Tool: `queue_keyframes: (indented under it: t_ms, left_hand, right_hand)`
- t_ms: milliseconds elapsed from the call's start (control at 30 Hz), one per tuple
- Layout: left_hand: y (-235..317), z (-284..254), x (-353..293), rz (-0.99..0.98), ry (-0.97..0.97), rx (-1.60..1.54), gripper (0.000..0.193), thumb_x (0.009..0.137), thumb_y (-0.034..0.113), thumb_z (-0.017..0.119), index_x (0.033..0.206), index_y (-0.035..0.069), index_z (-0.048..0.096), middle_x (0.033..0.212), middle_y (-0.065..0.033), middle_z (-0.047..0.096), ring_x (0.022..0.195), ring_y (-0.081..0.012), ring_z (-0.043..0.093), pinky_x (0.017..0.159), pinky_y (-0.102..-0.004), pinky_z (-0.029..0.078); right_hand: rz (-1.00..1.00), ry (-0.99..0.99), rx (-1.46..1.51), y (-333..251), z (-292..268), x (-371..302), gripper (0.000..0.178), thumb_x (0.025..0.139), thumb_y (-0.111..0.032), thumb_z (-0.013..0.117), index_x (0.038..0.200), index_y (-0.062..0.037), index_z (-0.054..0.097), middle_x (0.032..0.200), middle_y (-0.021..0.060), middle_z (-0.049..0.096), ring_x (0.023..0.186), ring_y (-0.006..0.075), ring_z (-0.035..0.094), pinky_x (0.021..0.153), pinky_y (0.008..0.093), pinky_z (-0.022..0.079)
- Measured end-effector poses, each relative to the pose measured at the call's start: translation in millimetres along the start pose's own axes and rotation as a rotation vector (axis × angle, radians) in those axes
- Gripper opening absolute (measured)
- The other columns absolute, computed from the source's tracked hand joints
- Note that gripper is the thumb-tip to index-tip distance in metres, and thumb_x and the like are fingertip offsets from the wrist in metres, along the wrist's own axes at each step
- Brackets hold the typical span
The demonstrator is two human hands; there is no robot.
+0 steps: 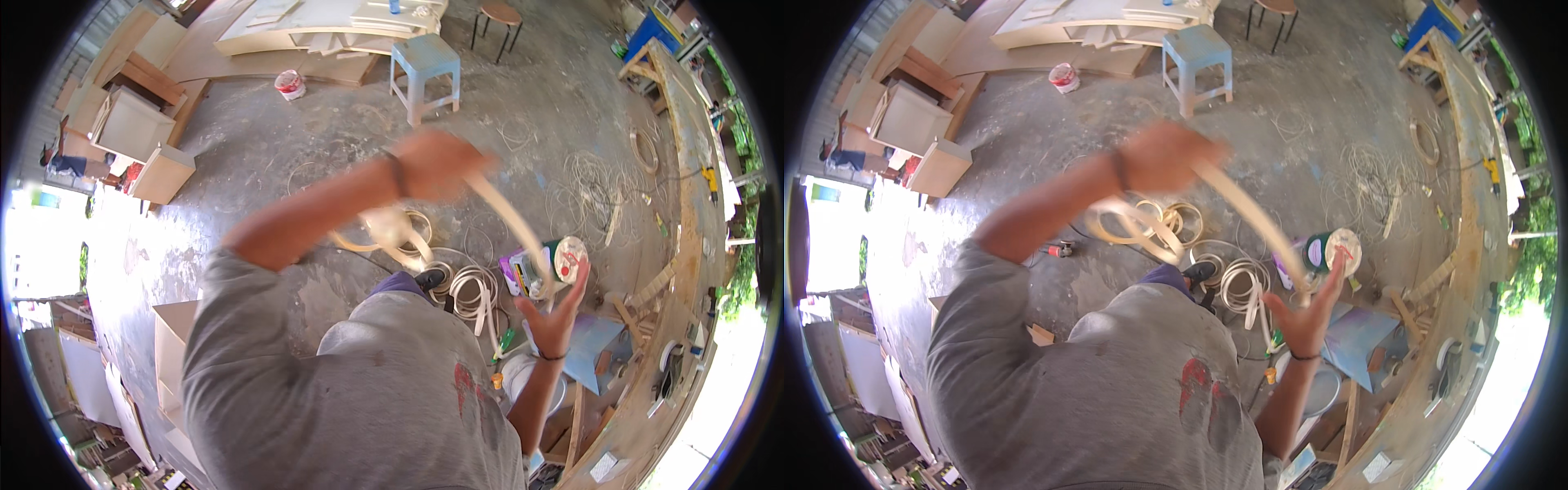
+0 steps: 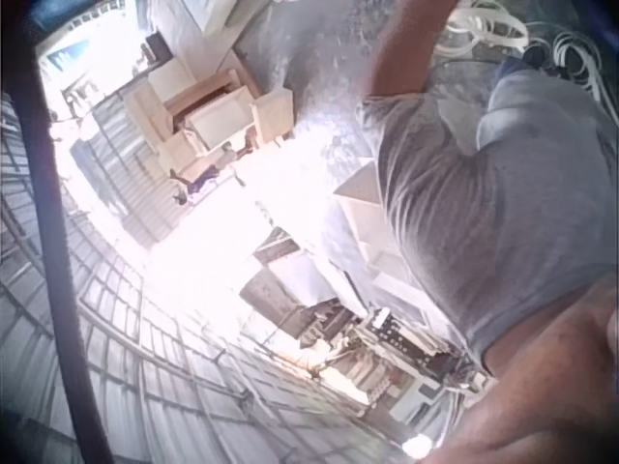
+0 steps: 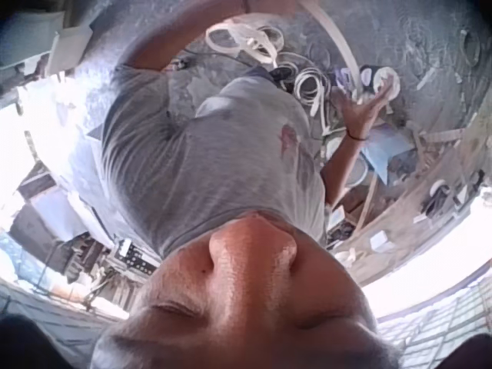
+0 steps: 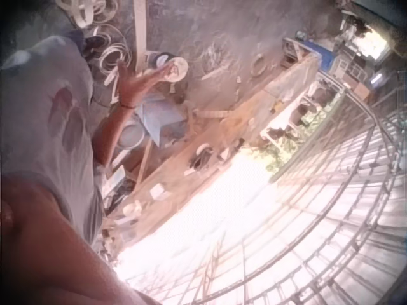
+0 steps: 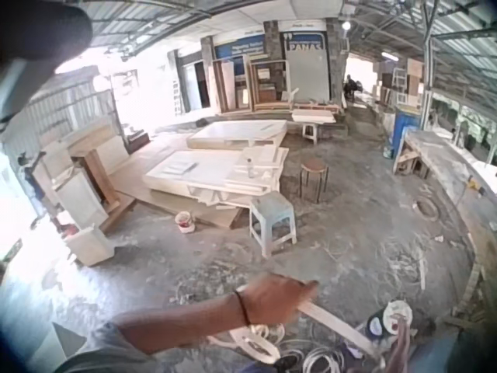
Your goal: The person cuts a white rectangular object with scissors, then handles a long flexible strip, bending and shaping it. They apply glue to the white object and attach the strip, pressing it into place. The task occurs at a cluttered workbench with tools and materials visible.
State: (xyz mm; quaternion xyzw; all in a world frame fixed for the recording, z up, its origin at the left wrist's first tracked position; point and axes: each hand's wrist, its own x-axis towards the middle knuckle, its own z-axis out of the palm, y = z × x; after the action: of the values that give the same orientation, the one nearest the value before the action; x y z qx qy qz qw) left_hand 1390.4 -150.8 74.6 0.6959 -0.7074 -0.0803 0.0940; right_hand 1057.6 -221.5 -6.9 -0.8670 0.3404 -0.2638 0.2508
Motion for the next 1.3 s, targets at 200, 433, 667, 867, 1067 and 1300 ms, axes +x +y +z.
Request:
queue_keyframes:
  t_ms: [200,433,667,867,1067,1300]
  left_hand:
    - [-6.1,20.0,-15.8,0.043,0.082,-0.443,0.012,0.074,0.014,0.064,0.084,0.010,0.059,0.071,-0.0111,0.063,0.071,-0.0349,0.064,0.061,-0.0442,0.048]
    - [-127.3,-15.3,-126.6,-0.369,-0.032,-0.140,0.017,0.072,0.013,0.068,0.087,0.015,0.061,0.077,-0.0066,0.065,0.073,-0.0309,0.064,0.062,-0.0428,0.047]
    - [-16.8,37.2,-48.2,0.087,-0.013,-0.110,0.023,0.078,0.018,0.059,0.100,0.014,0.061,0.076,-0.0112,0.066,0.075,-0.0361,0.065,0.066,-0.0482,0.051]
    - [32.2,48.0,-27.9,0.127,-0.158,-0.405,0.014,0.078,0.019,0.060,0.088,0.009,0.060,0.080,-0.0141,0.065,0.081,-0.0369,0.064,0.068,-0.0476,0.048]
    - [-95.6,37.1,-99.7,-0.070,0.034,-0.531,0.009,0.080,0.014,0.064,0.086,0.008,0.061,0.076,-0.0095,0.063,0.069,-0.0268,0.060,0.064,-0.0386,0.047]
    - [-76.2,1.8,-76.0,-0.173,0.118,-0.205,0.016,0.078,0.015,0.065,0.092,0.009,0.059,0.071,-0.0124,0.063,0.072,-0.0339,0.064,0.062,-0.0451,0.048]
  right_hand:
    - [-0.074,-0.101,-0.088,5.8,47.1,2.8,0.025,0.087,-0.013,0.061,0.109,-0.0031,0.059,0.092,0.0243,0.063,0.078,0.0473,0.060,0.062,0.0482,0.048]
    - [0.573,-0.360,-0.321,232.9,0.7,-212.1,0.024,0.081,-0.003,0.059,0.105,-0.0007,0.059,0.092,0.0274,0.063,0.091,0.0471,0.060,0.076,0.0524,0.046]
    - [0.016,-0.263,-0.013,3.0,21.3,-29.1,0.104,0.070,-0.035,0.081,0.147,0.0016,0.021,0.146,0.0278,0.032,0.135,0.0419,0.031,0.112,0.0457,0.027]
    - [-0.023,-0.251,0.025,-15.2,55.9,10.7,0.047,0.079,-0.012,0.067,0.121,0.0019,0.049,0.099,0.0250,0.062,0.091,0.0428,0.061,0.076,0.0453,0.049]
    - [0.310,-0.072,-0.415,199.3,-68.5,-120.2,0.024,0.081,0.004,0.050,0.104,0.0006,0.054,0.094,0.0254,0.058,0.088,0.0467,0.057,0.076,0.0510,0.044]
    - [0.545,-0.497,-0.297,168.0,-97.4,-138.4,0.116,0.059,-0.024,0.087,0.150,-0.0020,0.019,0.150,0.0237,0.030,0.141,0.0383,0.026,0.116,0.0444,0.022]
